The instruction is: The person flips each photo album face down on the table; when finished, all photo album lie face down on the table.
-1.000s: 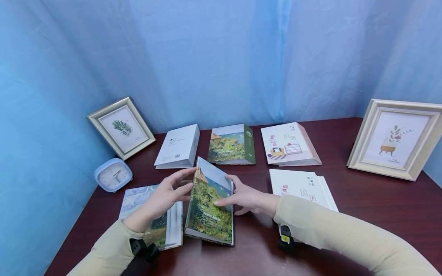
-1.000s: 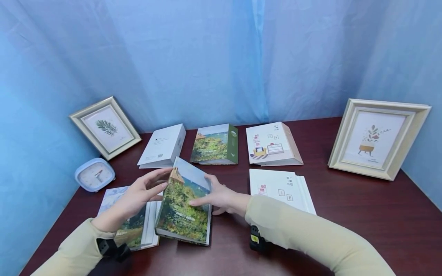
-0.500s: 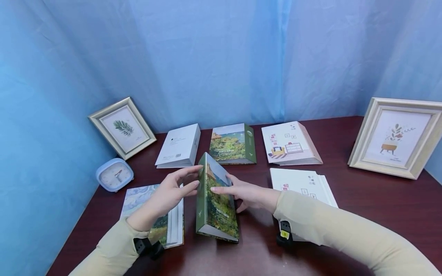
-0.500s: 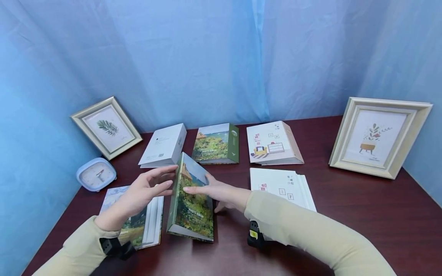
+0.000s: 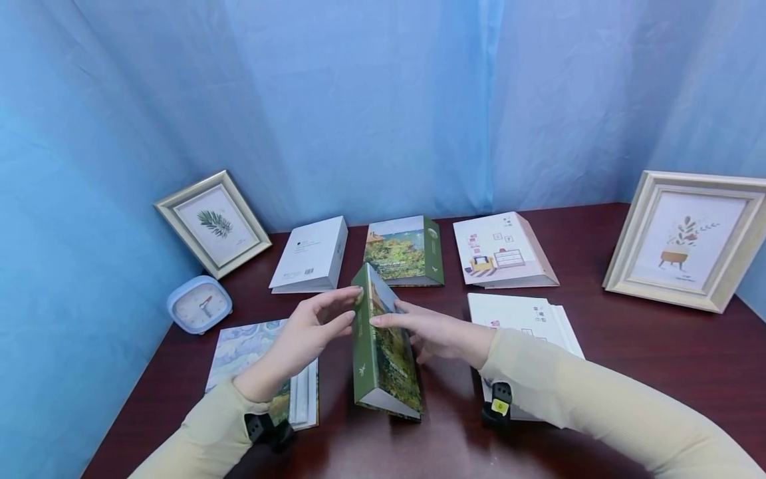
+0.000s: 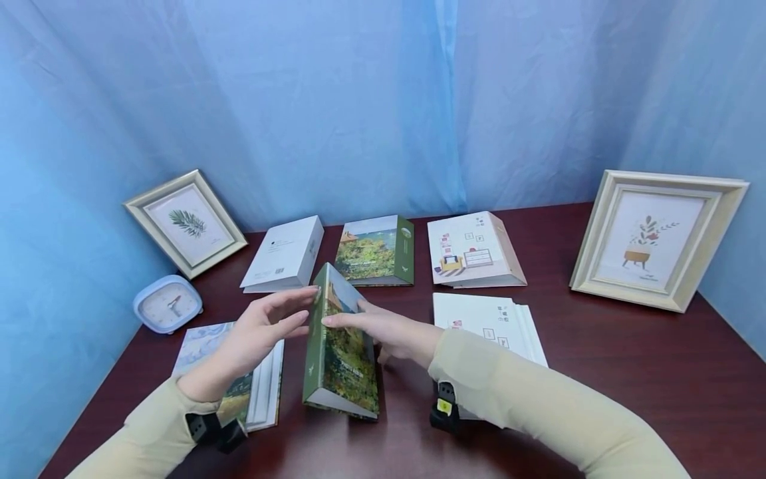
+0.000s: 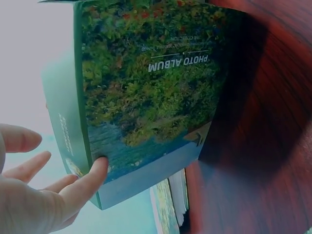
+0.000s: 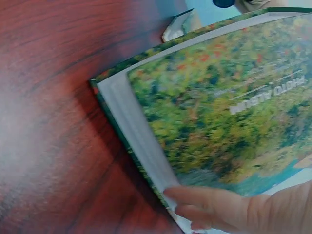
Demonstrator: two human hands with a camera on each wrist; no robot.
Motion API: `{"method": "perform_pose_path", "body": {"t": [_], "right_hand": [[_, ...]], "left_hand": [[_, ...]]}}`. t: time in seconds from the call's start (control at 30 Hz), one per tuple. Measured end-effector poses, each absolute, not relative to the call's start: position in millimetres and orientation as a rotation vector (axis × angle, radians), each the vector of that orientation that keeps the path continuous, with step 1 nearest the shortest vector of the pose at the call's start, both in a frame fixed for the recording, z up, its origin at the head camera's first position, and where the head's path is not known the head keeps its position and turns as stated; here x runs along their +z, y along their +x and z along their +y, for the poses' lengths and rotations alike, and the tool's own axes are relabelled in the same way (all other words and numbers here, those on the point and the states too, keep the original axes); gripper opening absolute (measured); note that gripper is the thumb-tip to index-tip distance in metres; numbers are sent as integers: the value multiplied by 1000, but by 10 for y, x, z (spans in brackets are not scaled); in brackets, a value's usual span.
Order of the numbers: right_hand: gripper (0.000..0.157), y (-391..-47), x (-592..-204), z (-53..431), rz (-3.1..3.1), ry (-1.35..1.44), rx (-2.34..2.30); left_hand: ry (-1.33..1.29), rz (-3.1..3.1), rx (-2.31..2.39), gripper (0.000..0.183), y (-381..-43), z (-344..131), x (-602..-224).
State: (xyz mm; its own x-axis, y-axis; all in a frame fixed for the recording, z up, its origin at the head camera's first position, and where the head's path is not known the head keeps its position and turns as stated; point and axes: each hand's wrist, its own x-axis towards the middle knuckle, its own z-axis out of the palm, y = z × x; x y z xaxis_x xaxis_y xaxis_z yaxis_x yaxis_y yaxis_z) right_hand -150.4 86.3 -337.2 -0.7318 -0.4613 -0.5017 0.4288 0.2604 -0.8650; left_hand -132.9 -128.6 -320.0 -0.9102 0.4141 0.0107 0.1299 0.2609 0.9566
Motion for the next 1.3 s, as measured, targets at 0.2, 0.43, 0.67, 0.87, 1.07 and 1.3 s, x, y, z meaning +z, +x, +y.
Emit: {"method": "perform_pose_path", "body": {"t": [0.2, 0.43, 0.67, 0.87, 1.07, 1.3], "right_hand": [[89, -1514, -3299, 902, 1755, -17, -1593], [87, -1525, -3290, 1016, 1706, -57, -1659], [85, -1519, -3266, 1107, 1641, -135, -1721], [84, -1505, -3264, 1189, 1647, -201, -1786], [81, -1492, -3254, 1270, 1708, -267, -1762], [79, -1485, -3252, 1348, 1707, -269, -1754]], "left_hand": [[508, 2315, 1695, 41, -1329, -1213, -3175], [526, 2412, 1695, 36, -1329, -1129, -3225], [518, 2423, 1715, 42, -1323, -1047, -3244], [534, 2367, 1759, 46, -1317, -973, -3245], [581, 2308, 1798, 60, -1315, -923, -3277], [658, 2213, 1752, 72, -1378, -917, -3362]]}}
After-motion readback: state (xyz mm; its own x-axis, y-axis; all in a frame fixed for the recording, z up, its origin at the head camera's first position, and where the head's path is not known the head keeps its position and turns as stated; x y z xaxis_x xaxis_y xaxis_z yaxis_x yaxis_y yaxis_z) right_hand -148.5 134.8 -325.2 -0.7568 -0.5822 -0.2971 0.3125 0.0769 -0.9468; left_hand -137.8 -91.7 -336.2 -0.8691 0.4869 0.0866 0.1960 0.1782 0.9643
